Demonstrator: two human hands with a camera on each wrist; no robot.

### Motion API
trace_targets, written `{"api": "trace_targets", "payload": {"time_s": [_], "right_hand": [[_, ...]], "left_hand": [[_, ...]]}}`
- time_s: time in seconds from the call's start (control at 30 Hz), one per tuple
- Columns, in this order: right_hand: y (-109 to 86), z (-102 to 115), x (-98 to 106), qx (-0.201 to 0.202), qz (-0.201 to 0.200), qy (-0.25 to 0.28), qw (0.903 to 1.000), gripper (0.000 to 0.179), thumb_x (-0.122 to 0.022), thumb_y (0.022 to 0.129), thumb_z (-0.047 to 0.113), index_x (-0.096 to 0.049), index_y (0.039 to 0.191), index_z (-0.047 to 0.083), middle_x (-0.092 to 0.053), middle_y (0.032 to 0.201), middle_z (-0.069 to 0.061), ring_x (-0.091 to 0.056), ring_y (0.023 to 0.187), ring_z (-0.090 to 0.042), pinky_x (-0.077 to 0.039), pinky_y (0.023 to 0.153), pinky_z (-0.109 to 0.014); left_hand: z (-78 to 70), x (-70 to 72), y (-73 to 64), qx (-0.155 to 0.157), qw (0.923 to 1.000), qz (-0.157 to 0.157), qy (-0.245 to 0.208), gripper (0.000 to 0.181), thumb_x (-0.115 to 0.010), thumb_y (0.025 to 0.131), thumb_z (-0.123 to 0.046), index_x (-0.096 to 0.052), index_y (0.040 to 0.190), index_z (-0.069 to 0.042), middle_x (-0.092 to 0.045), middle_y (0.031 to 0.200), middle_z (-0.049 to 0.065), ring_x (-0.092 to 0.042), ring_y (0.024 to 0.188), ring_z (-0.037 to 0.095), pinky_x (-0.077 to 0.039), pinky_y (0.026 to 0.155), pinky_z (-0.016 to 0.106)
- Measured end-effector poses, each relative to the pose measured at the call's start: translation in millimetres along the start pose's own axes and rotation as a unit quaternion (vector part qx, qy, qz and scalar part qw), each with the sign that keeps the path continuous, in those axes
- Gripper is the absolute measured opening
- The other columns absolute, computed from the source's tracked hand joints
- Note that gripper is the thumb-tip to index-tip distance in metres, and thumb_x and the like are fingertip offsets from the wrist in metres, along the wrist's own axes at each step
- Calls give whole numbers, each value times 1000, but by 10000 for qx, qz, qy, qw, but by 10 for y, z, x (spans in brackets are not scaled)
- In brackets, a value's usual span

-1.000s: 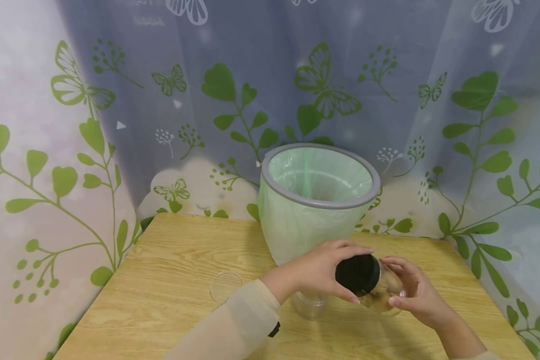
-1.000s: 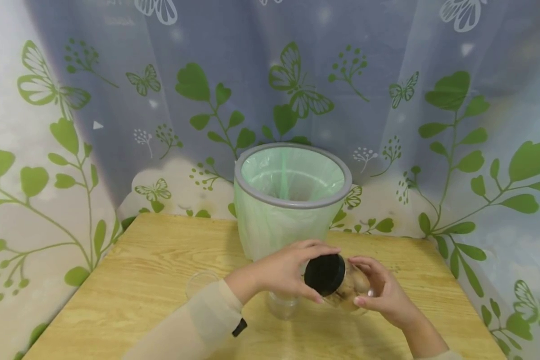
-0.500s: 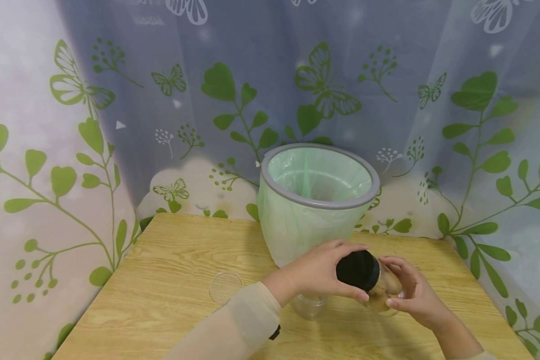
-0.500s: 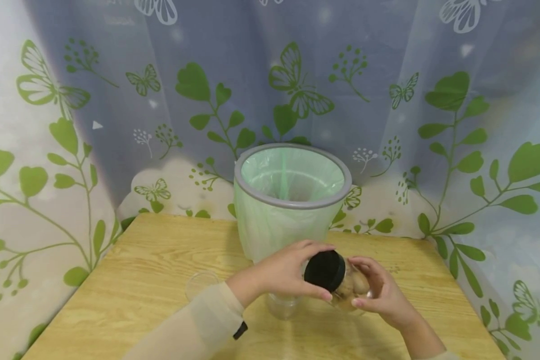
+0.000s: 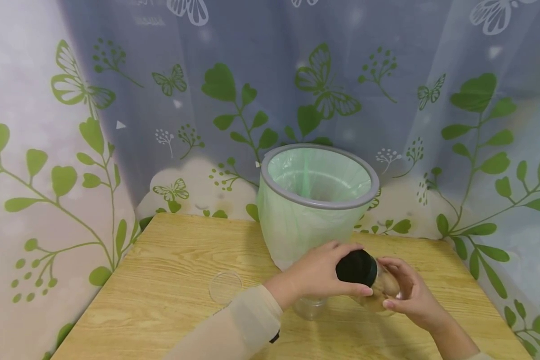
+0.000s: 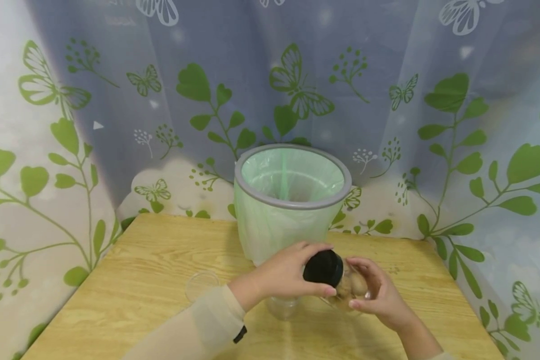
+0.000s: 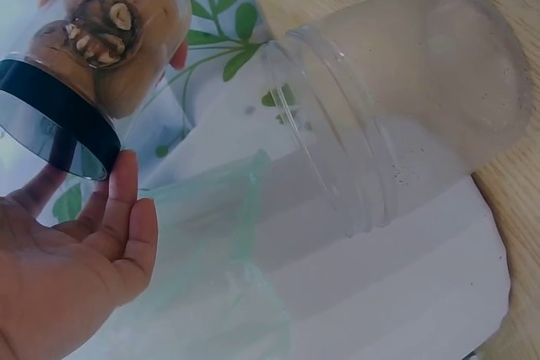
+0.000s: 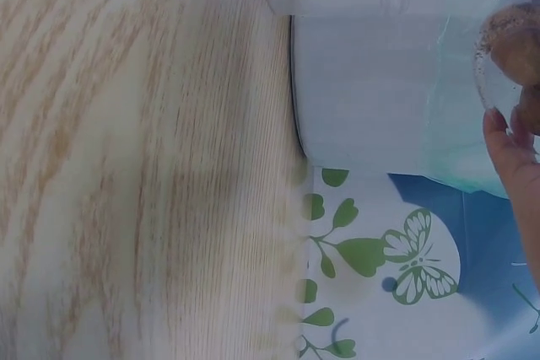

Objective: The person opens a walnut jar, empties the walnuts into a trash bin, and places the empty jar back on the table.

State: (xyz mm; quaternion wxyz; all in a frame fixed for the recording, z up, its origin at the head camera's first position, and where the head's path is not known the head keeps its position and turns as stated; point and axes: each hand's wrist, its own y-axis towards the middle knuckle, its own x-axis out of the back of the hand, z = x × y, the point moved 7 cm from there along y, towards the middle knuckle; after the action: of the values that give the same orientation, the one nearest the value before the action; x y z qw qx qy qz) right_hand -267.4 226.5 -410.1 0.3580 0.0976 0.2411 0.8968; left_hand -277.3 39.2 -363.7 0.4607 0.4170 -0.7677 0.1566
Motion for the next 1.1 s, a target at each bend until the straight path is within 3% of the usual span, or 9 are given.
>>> {"api": "trace_targets", "payload": {"time_s": [0.27,0.83,1.0,1.1], "right_hand": [[-14,-16,-2,-228,-369,-146,9990,64,-61,91,-14,-44,146,13,-48,143,0,-53,119,-13,-58,79,-32],[-15,6,11,-151,-393,-406,9983,62,-61,93,-11,-43,147,13,-42,150,4,-46,127,-10,-58,78,-30],[-20,5,5,-142,-427,-302,9985,62,-59,94,-12,-41,149,12,-44,148,3,-50,125,-11,-57,83,-31],[-24,12,-1,-149,-437,-210,9987,64,-58,94,-14,-41,149,12,-45,146,2,-52,123,-11,-57,83,-30]], "left_hand": [[-5,-4,0,136,9999,-39,-2,86,-56,81,-81,-35,153,-39,-53,138,-4,-59,115,17,-52,90,37],[-18,6,-6,633,9979,-134,-32,89,-49,79,-86,-40,150,-31,-56,135,-5,-61,114,18,-52,90,37],[-22,16,6,690,9973,-200,170,90,-46,81,-86,-39,151,-28,-55,137,-3,-59,119,20,-50,96,39],[-13,28,3,563,9978,-270,218,92,-45,83,-85,-35,154,-28,-50,144,-2,-55,126,22,-47,102,41]]}}
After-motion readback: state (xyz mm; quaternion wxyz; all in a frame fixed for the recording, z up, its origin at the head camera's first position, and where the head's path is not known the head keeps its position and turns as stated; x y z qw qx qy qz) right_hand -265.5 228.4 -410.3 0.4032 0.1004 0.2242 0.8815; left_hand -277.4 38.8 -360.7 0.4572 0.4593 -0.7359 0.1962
